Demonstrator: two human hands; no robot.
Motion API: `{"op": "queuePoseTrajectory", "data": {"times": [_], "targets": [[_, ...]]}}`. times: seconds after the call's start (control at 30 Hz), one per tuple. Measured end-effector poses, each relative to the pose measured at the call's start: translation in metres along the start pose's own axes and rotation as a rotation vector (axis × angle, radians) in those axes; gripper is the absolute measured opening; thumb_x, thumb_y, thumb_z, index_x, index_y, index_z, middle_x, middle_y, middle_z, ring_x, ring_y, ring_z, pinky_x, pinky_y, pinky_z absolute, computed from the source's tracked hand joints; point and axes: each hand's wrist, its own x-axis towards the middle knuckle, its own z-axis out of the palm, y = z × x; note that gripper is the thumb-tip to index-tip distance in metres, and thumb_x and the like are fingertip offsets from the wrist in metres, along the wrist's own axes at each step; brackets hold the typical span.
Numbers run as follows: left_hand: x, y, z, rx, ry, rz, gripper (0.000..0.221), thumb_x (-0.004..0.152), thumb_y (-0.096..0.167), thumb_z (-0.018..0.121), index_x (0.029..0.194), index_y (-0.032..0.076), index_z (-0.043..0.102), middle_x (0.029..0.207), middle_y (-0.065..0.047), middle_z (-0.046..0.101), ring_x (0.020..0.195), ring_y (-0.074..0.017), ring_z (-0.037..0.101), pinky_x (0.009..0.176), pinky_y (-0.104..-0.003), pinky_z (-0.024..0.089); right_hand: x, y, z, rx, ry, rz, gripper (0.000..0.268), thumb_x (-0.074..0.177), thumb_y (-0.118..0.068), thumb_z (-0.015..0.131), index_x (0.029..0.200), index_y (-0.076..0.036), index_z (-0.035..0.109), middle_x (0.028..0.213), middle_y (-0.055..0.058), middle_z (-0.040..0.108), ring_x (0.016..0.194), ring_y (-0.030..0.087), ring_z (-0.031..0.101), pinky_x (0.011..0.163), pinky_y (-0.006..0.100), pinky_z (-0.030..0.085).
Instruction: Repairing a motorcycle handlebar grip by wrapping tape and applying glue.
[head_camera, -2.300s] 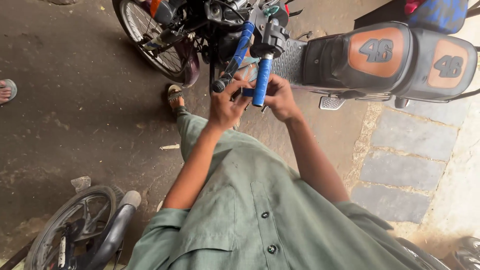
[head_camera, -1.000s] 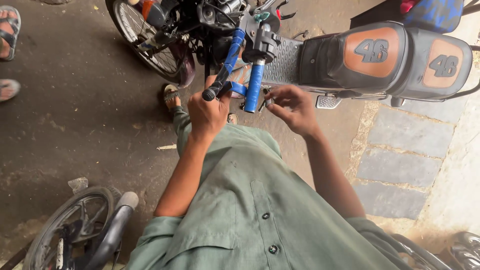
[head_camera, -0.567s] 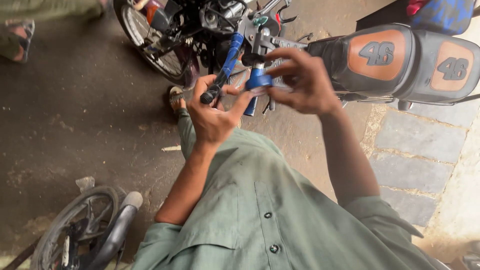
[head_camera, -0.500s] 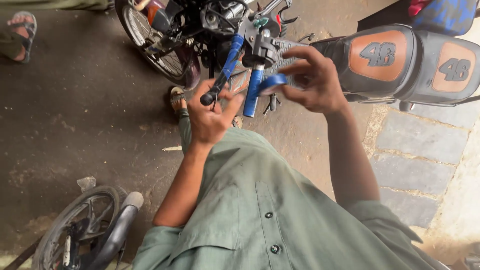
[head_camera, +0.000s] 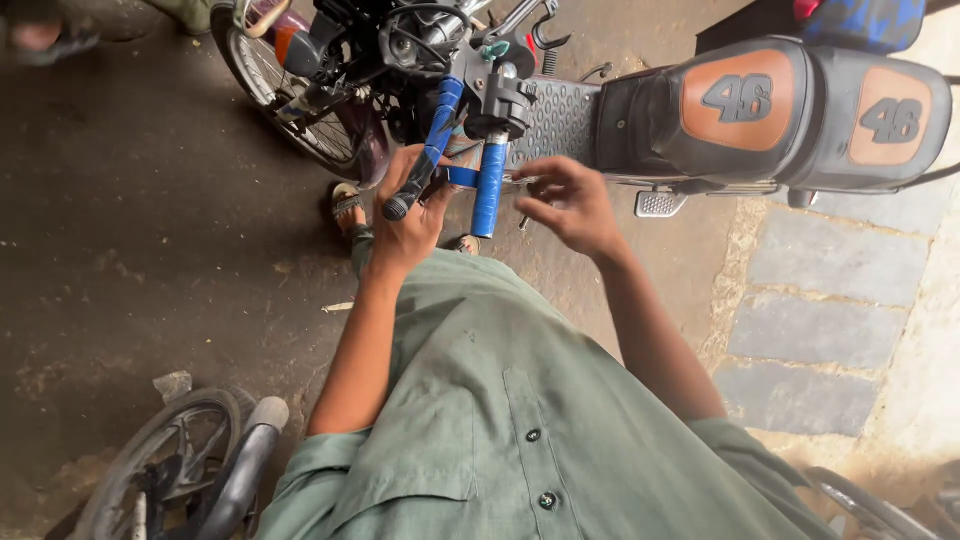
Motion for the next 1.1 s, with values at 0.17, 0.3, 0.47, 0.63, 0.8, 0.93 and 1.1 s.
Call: {"op": "queuePoseTrajectory", "data": {"times": [0.17, 0.3, 0.47, 0.63, 0.8, 0.93, 1.1], "targets": [[-0.009, 0.013, -0.007, 0.358, -0.024, -0.059, 0.033, 0.107, 0.031, 0.069, 0.121, 0.002, 0.061, 0.075, -0.011, 0.065, 0.071, -0.0302, 0.072, 0.062, -0.039, 0.052, 0.016, -0.096, 0.008, -0.260, -0.116, -0.146, 0.032, 0.091, -0.006, 0.082, 0.120, -0.005, 0.069, 0.085, 0.009, 0.068, 0.065, 0.012, 0.061, 0.060, 0.027, 0.049], [-0.002, 0.036, -0.009, 0.341, 0.062, -0.030, 0.035, 0.105, 0.029, 0.072, 0.121, 0.000, 0.060, 0.071, -0.009, 0.069, 0.065, -0.0245, 0.074, 0.057, -0.036, 0.054, 0.048, -0.104, 0.031, -0.536, -0.216, -0.455, 0.042, 0.088, -0.003, 0.082, 0.124, -0.005, 0.062, 0.105, 0.009, 0.077, 0.084, 0.015, 0.073, 0.070, 0.026, 0.057], [0.000, 0.045, -0.017, 0.094, 0.071, -0.160, 0.035, 0.101, 0.026, 0.078, 0.122, 0.001, 0.063, 0.086, -0.007, 0.076, 0.077, -0.0124, 0.075, 0.066, -0.029, 0.057, 0.049, -0.087, 0.005, -0.204, -0.182, -0.336, 0.042, 0.091, 0.002, 0.083, 0.124, -0.004, 0.057, 0.110, 0.014, 0.076, 0.101, 0.023, 0.076, 0.079, 0.035, 0.060], [-0.021, 0.008, 0.004, -0.057, -0.041, -0.405, 0.029, 0.095, 0.018, 0.081, 0.117, 0.002, 0.073, 0.089, -0.003, 0.077, 0.067, -0.0053, 0.060, 0.058, -0.024, 0.047, 0.031, -0.064, -0.023, 0.080, -0.061, -0.153, 0.050, 0.090, 0.004, 0.080, 0.128, -0.007, 0.049, 0.109, 0.014, 0.077, 0.104, 0.026, 0.078, 0.089, 0.037, 0.066], [-0.017, -0.013, 0.054, -0.552, -0.136, -0.387, 0.041, 0.093, 0.019, 0.081, 0.130, 0.007, 0.066, 0.101, 0.000, 0.071, 0.075, 0.0009, 0.059, 0.057, -0.020, 0.043, 0.017, 0.053, -0.022, 0.171, 0.085, -0.093, 0.048, 0.087, 0.010, 0.079, 0.126, -0.002, 0.055, 0.114, 0.012, 0.069, 0.104, 0.021, 0.073, 0.091, 0.037, 0.063], [-0.031, -0.069, 0.077, -0.592, -0.129, -0.406, 0.045, 0.091, 0.021, 0.080, 0.132, 0.007, 0.066, 0.098, 0.000, 0.067, 0.071, -0.0006, 0.053, 0.056, -0.021, 0.043, 0.024, 0.060, 0.018, 0.346, 0.103, 0.015, 0.044, 0.088, 0.009, 0.079, 0.123, -0.003, 0.056, 0.112, 0.013, 0.071, 0.102, 0.018, 0.073, 0.089, 0.033, 0.062], [0.005, -0.013, 0.018, -0.139, -0.042, -0.023, 0.023, 0.111, 0.025, 0.068, 0.123, 0.007, 0.063, 0.110, -0.011, 0.071, 0.098, -0.0201, 0.071, 0.084, -0.036, 0.057, 0.004, 0.040, -0.004, 0.139, 0.113, -0.002, 0.043, 0.088, 0.001, 0.080, 0.125, -0.003, 0.059, 0.123, 0.007, 0.070, 0.092, 0.009, 0.064, 0.079, 0.025, 0.058]]}}
